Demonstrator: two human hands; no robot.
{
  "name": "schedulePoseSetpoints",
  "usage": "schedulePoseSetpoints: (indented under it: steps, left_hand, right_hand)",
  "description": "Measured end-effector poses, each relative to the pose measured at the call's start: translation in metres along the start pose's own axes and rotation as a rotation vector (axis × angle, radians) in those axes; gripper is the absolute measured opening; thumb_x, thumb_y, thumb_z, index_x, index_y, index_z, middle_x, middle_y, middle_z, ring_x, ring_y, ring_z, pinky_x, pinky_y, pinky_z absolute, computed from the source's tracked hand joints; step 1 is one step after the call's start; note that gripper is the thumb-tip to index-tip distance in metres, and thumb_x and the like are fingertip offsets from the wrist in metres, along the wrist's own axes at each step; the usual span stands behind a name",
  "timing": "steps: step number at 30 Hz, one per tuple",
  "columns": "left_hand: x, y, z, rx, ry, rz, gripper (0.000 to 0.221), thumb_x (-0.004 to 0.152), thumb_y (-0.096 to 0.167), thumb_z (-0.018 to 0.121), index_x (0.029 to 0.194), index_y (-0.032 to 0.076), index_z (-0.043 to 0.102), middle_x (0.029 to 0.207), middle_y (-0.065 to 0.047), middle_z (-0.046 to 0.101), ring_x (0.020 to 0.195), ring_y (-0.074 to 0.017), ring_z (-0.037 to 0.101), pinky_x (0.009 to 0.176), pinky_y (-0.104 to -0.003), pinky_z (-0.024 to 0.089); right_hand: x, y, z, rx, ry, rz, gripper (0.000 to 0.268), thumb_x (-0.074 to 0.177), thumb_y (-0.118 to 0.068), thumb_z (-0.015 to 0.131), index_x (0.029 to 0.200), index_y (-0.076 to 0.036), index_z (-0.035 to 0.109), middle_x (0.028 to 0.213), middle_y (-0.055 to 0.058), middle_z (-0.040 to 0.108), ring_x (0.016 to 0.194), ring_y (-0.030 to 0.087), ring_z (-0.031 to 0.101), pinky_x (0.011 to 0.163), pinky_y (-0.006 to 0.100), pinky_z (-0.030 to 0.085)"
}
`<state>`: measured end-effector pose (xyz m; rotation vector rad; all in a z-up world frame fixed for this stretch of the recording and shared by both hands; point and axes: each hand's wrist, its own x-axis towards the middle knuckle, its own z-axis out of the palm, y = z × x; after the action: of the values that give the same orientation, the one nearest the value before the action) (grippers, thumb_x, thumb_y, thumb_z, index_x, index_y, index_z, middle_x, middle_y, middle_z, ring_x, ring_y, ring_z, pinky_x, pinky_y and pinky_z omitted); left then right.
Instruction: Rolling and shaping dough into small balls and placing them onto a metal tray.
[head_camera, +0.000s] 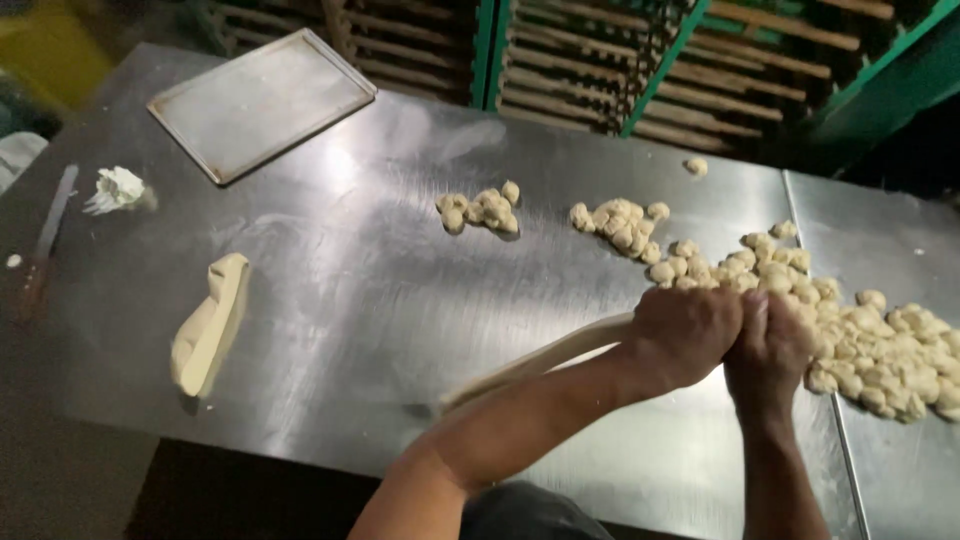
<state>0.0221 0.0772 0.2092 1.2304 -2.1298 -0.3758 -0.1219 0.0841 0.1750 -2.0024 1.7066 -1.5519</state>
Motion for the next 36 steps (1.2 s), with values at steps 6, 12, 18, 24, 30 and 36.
schedulePoseSetpoints:
  steps: [6, 12, 18, 24, 30, 36]
  left_hand:
    - [-0.025, -0.147, 0.090, -0.027, -0.023, -0.039, 0.022, 0.088, 0.025, 0.061, 0.089, 0.014, 0.080, 0.094, -0.018, 0.078, 0.089, -0.0361, 0.076, 0.078, -0.051, 0.059]
    - [-0.061, -0.169, 0.089, 0.068, -0.183, -0.490, 0.045, 0.082, 0.003, 0.066, 0.126, -0.002, 0.060, 0.123, -0.027, 0.065, 0.114, -0.0419, 0.065, 0.094, -0.051, 0.052]
    - [-0.056, -0.118, 0.061, -0.278, -0.035, -0.061, 0.095, 0.078, -0.004, 0.068, 0.158, -0.001, 0.019, 0.154, -0.037, 0.032, 0.127, -0.0519, 0.050, 0.096, -0.051, 0.050]
    - [-0.059, -0.111, 0.067, -0.376, 0.160, -0.119, 0.037, 0.089, 0.022, 0.065, 0.116, -0.002, 0.056, 0.108, -0.028, 0.064, 0.098, -0.0458, 0.063, 0.084, -0.052, 0.052]
    - [-0.044, -0.067, 0.068, -0.146, 0.056, -0.278, 0.030, 0.091, 0.033, 0.068, 0.095, 0.003, 0.069, 0.083, -0.021, 0.075, 0.081, -0.0426, 0.071, 0.072, -0.053, 0.055]
    - [-0.029, -0.049, 0.048, 0.071, 0.031, -0.272, 0.017, 0.096, 0.015, 0.058, 0.094, 0.006, 0.072, 0.086, -0.017, 0.075, 0.082, -0.0355, 0.076, 0.070, -0.049, 0.060]
  right_hand:
    - [-0.078, 0.067, 0.034, 0.685, -0.492, 0.494, 0.036, 0.113, -0.028, 0.054, 0.091, 0.000, 0.063, 0.066, -0.003, 0.047, 0.054, 0.011, 0.035, 0.047, 0.030, 0.028]
    - [-0.042, -0.031, 0.023, -0.117, -0.577, -0.366, 0.019, 0.083, -0.021, 0.077, 0.099, -0.010, 0.074, 0.090, 0.012, 0.070, 0.082, 0.029, 0.064, 0.076, 0.039, 0.054]
    - [-0.037, 0.010, 0.038, 0.078, -0.458, -0.258, 0.030, 0.082, -0.010, 0.079, 0.111, -0.004, 0.074, 0.105, 0.014, 0.074, 0.093, 0.028, 0.071, 0.076, 0.036, 0.056]
    - [0.000, 0.006, 0.021, 0.160, -0.417, 0.053, 0.023, 0.095, -0.010, 0.071, 0.118, -0.006, 0.072, 0.102, 0.008, 0.078, 0.090, 0.017, 0.073, 0.081, 0.028, 0.057]
    - [-0.008, 0.004, 0.040, 0.242, -0.534, 0.026, 0.031, 0.108, -0.026, 0.052, 0.123, -0.002, 0.065, 0.100, 0.011, 0.073, 0.093, 0.022, 0.068, 0.084, 0.034, 0.051]
    - [-0.013, 0.010, 0.055, 0.108, -0.322, 0.100, 0.037, 0.112, -0.030, 0.045, 0.097, 0.000, 0.063, 0.079, 0.010, 0.064, 0.073, 0.023, 0.060, 0.069, 0.039, 0.048]
